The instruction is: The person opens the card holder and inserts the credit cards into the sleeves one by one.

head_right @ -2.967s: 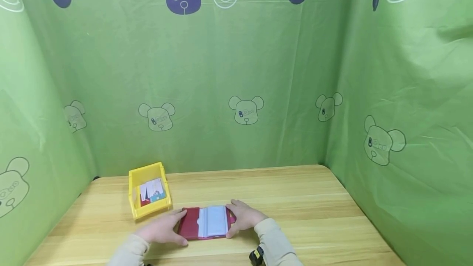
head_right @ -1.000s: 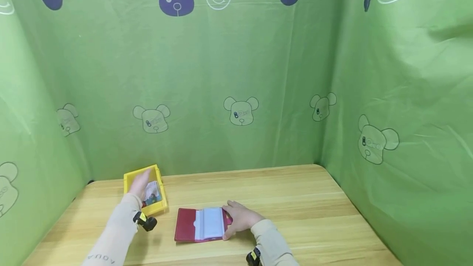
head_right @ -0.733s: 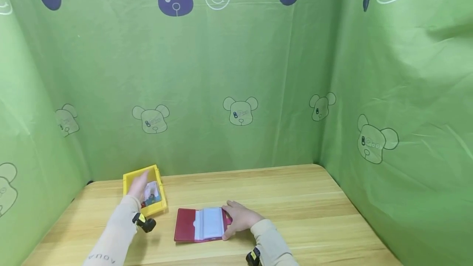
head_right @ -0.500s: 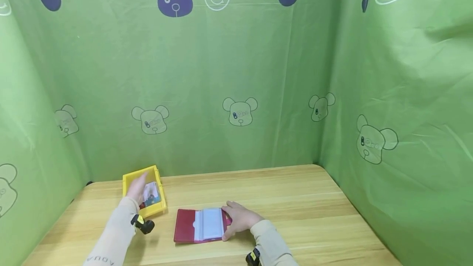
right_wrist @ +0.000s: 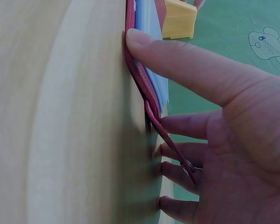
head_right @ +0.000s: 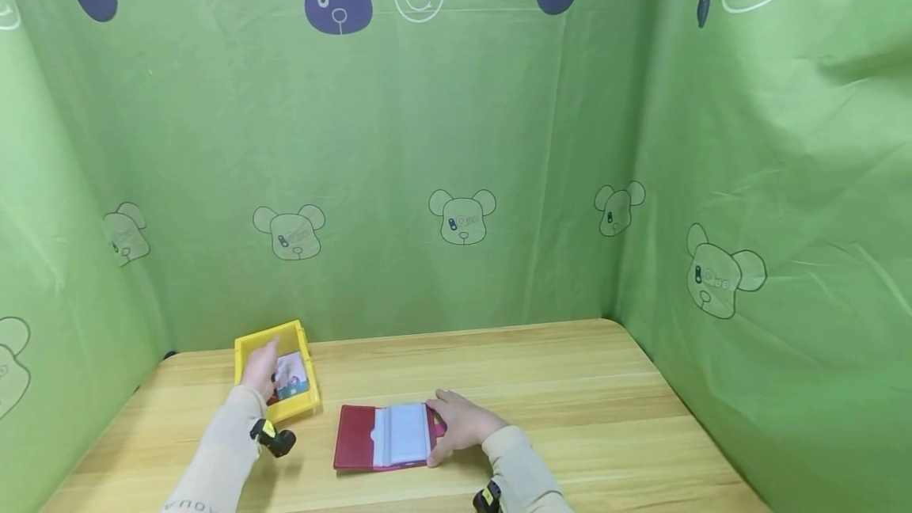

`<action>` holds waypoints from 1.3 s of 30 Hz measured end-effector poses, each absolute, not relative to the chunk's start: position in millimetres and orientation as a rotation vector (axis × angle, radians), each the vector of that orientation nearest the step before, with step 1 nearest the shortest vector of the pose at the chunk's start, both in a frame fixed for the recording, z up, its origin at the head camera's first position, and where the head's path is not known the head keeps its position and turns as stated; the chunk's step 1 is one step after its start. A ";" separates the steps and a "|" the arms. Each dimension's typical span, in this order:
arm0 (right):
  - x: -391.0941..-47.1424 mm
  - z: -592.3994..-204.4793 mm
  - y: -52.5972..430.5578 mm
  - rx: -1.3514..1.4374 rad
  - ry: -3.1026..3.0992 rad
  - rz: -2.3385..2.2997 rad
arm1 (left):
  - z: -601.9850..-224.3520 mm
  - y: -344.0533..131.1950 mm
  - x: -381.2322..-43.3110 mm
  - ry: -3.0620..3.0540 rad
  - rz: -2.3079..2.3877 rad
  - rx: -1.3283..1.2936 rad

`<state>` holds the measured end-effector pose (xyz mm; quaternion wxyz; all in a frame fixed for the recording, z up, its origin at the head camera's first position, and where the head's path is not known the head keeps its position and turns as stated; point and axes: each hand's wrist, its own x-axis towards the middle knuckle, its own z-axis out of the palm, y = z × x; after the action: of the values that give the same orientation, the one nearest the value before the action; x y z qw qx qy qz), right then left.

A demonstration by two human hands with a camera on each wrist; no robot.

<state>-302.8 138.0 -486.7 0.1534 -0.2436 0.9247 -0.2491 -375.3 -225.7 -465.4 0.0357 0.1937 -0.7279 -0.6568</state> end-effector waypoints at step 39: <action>-303.0 -489.6 139.8 -0.708 2.667 -0.713 | -468.8 -223.8 -367.8 -2.349 -1.916 0.467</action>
<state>-303.0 139.8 -489.6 0.1454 -0.2457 0.9258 -0.2476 -367.8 -223.8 -468.8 0.0371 0.1520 -0.7654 -0.6243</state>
